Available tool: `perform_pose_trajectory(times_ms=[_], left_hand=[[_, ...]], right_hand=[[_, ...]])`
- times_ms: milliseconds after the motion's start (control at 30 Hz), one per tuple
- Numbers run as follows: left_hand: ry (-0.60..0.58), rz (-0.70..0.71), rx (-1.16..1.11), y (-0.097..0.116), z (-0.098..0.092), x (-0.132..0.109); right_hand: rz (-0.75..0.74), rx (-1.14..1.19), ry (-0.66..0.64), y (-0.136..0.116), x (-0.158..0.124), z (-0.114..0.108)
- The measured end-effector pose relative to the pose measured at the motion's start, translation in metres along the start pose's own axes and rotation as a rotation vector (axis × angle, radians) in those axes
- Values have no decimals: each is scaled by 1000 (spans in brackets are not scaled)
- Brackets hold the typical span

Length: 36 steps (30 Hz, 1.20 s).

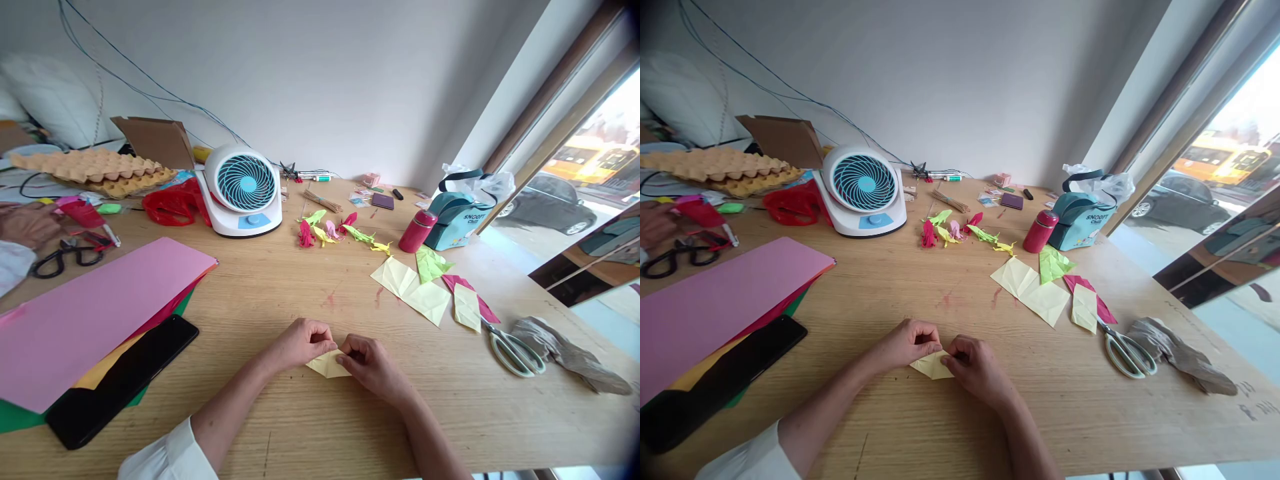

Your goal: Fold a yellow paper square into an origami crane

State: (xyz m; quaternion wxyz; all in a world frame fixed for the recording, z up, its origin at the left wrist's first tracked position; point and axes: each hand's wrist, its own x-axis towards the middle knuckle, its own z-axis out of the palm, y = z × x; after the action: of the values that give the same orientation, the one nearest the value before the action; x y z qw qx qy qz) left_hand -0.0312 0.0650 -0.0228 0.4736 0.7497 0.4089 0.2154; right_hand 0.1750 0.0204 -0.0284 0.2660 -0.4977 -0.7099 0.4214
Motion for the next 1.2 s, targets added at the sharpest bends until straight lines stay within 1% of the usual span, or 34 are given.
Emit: perform_pose_trajectory(times_ms=[200,367,567,767,933,1200], left_hand=[[-18,25,16,1,-1,0],[5,22,-11,0,0,1],[-52,-6,-57,1,-5,0],[-123,-91,-111,9,-10,-5],[-98,-208,-44,16,-9,-6],[-89,-245,83,19,-10,-10]], right_hand=[[8,13,7,0,1,1],[15,21,21,1,1,1],[32,38,58,3,3,2],[41,76,86,5,4,2],[42,81,88,6,3,3],[32,64,65,4,2,5]])
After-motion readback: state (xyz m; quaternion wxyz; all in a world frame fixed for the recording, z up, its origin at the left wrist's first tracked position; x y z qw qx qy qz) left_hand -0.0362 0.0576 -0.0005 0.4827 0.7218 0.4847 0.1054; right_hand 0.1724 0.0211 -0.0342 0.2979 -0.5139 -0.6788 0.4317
